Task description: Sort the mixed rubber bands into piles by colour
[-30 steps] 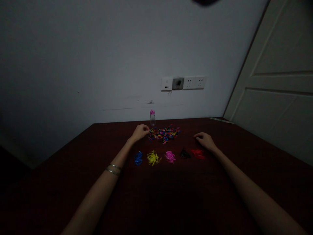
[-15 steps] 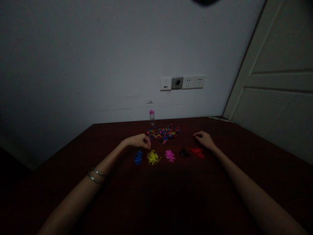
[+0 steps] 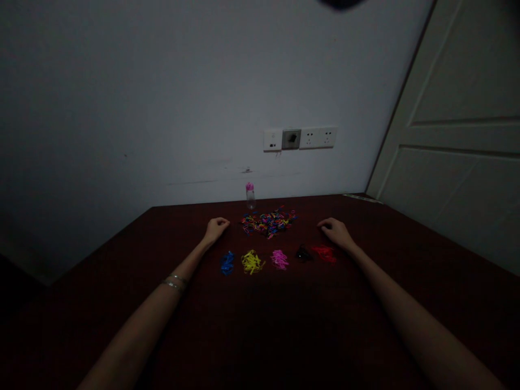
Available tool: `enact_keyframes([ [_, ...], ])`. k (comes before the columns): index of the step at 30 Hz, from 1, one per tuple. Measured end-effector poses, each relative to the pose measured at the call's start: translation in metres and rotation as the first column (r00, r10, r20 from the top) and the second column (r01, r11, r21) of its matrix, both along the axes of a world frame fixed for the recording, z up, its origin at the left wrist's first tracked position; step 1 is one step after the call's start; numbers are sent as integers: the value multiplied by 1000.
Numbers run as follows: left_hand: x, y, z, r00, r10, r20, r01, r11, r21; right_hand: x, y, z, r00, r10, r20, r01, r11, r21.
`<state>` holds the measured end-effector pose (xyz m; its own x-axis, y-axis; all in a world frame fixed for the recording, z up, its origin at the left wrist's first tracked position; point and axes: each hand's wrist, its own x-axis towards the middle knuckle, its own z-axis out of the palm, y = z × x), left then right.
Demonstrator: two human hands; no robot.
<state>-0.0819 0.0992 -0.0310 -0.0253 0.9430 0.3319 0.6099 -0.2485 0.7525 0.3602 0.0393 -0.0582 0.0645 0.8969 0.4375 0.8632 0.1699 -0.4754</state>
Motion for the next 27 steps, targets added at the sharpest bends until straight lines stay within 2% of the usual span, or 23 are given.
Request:
enact_keyframes([
  [2, -4, 3, -5, 999, 23, 35, -23, 1000, 3, -1, -1, 1, 1000, 12, 12, -12, 1000, 3],
  [4, -4, 3, -8, 999, -19, 45, 19, 1000, -1, -1, -3, 2, 999, 22, 24, -22, 1000, 8],
  [8, -3, 0, -8, 996, -80, 37, 80, 997, 7, -1, -4, 3, 998, 27, 60, -27, 1000, -4],
  [14, -3, 0, -8, 997, -73, 40, 73, 997, 6, -10, -6, 13, 998, 39, 57, -37, 999, -34],
  [17, -3, 0, -9, 996, -78, 32, 78, 997, 12, -31, -9, 24, 995, 94, 23, -93, 995, -37],
  [20, -4, 2, -12, 997, -77, 28, 76, 997, 11, -62, -13, 32, 977, 210, 25, -208, 977, -54],
  [23, -6, 7, -17, 996, -82, 39, 82, 997, 11, -93, -16, 36, 942, 328, 76, -317, 940, -126],
  [27, -9, 14, -24, 993, -113, 33, 111, 993, 37, -117, -12, 36, 910, 380, 166, -353, 920, -173],
])
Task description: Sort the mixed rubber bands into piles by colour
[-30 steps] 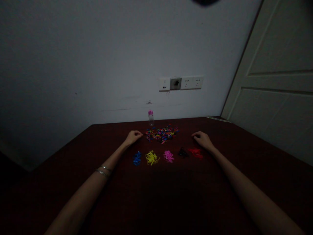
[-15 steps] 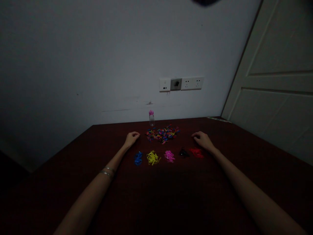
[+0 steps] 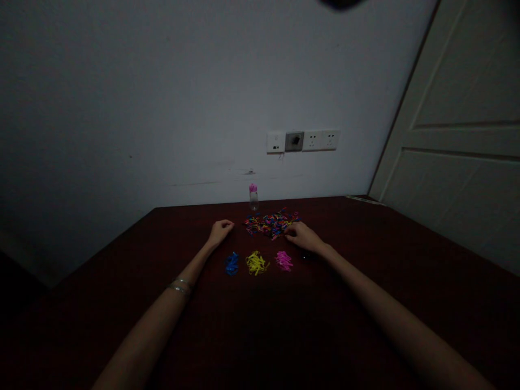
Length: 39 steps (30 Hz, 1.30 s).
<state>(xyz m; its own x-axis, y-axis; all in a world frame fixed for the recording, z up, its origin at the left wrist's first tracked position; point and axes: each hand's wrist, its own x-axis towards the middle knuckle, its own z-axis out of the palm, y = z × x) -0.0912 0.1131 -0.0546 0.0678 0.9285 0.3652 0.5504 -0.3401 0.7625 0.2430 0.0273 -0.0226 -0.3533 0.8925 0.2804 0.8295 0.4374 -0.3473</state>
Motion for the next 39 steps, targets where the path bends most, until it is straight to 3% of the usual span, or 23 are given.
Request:
enact_keyframes([
  [5, 1, 0, -1, 1000, -9, 0, 9, 1000, 14, -8, 11, 0, 998, 5, 63, -6, 1000, 19],
  [10, 3, -4, 3, 1000, -17, 5, 17, 1000, 13, 0, 11, 5, 999, 24, 39, -25, 999, 36],
  [19, 5, -6, 4, 1000, 10, -12, -10, 1000, 0, 64, -10, 7, 994, -6, -109, 13, 998, 57],
  [26, 4, -7, 8, 997, -13, -76, 14, 1000, 14, 106, -34, 5, 960, -19, -278, -1, 997, -71],
  [35, 4, -10, 12, 993, 4, -120, -4, 1000, 3, 133, -33, -19, 909, -257, -327, 248, 966, -71],
  [39, 8, -12, 14, 984, -15, -179, 15, 1000, -2, 134, -30, -25, 906, -281, -317, 283, 958, -40],
])
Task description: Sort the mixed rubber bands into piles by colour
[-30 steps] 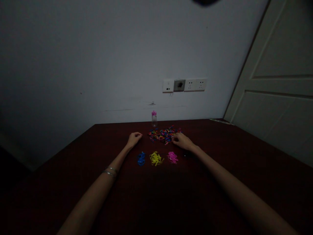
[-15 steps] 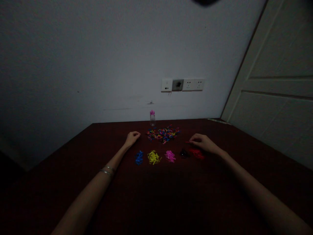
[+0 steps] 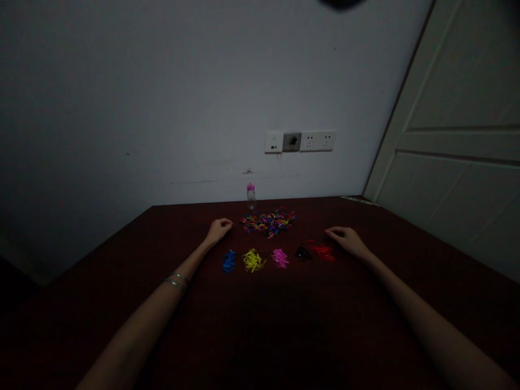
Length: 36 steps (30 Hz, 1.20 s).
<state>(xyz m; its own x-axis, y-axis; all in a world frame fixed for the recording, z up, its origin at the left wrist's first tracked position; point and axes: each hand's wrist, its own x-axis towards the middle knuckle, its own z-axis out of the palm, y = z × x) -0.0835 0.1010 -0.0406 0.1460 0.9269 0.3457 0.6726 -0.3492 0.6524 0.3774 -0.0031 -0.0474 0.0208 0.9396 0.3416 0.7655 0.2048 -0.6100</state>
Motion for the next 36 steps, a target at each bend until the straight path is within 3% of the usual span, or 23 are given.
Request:
enact_keyframes([
  [8, 14, -15, 7, 944, -145, -295, 188, 975, 122, -5, -2, 3, 1000, -26, 9, 26, 1000, 2],
  [18, 37, -20, 14, 866, -229, -445, 301, 948, 98, -4, 0, 0, 1000, 3, 27, -3, 1000, 23],
  [27, 39, -16, 15, 898, -225, -379, 286, 951, 114, -6, -1, 2, 1000, -11, 24, 11, 1000, 6],
  [36, 53, -21, 28, 956, -103, -276, 166, 963, 214, -5, 0, 2, 1000, -7, 20, 7, 1000, 16],
])
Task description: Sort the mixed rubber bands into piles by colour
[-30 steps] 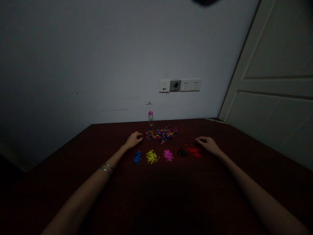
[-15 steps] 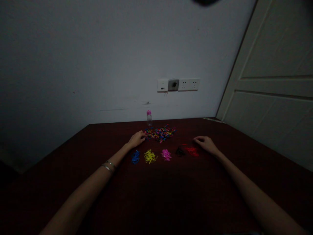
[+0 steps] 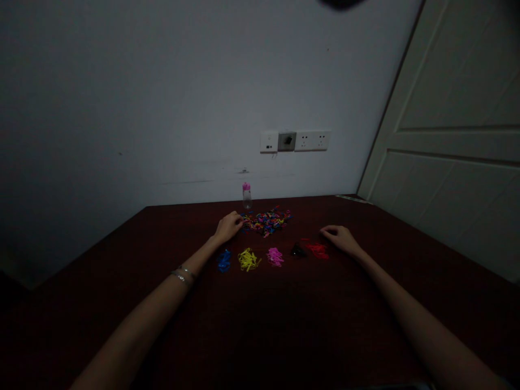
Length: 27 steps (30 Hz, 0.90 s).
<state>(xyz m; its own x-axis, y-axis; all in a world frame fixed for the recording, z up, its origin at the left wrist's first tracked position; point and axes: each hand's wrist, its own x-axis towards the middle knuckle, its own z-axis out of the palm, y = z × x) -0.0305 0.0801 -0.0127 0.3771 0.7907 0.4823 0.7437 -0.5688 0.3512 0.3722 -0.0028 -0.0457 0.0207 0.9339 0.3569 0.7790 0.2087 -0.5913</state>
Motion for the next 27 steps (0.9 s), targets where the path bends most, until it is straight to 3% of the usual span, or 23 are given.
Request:
enact_keyframes([
  [5, 17, -2, 4, 993, -12, 118, 11, 1000, 5, -2, -2, 2, 1000, -7, 14, 7, 1000, -13],
  [8, 37, -13, 6, 978, -142, 154, 154, 985, -74, -2, -3, 3, 1000, -9, 12, 9, 1000, -13],
  [12, 62, -34, 10, 908, -405, 111, 420, 874, -246, -2, -3, 2, 1000, -6, 7, 6, 1000, -6],
  [15, 69, -43, 11, 872, -477, 112, 487, 815, -314, -2, -4, 2, 1000, -6, 2, 6, 1000, -10],
  [21, 56, -28, 2, 919, -337, 205, 386, 876, -289, -2, -4, 3, 1000, -15, 8, 16, 1000, -26],
  [25, 31, -4, -3, 939, -105, 329, 183, 959, -216, -1, -3, 2, 1000, -4, 17, 5, 1000, -22],
  [27, 15, 9, -6, 911, 27, 412, 58, 980, -191, 0, -2, 1, 1000, 1, 25, 0, 1000, -20],
])
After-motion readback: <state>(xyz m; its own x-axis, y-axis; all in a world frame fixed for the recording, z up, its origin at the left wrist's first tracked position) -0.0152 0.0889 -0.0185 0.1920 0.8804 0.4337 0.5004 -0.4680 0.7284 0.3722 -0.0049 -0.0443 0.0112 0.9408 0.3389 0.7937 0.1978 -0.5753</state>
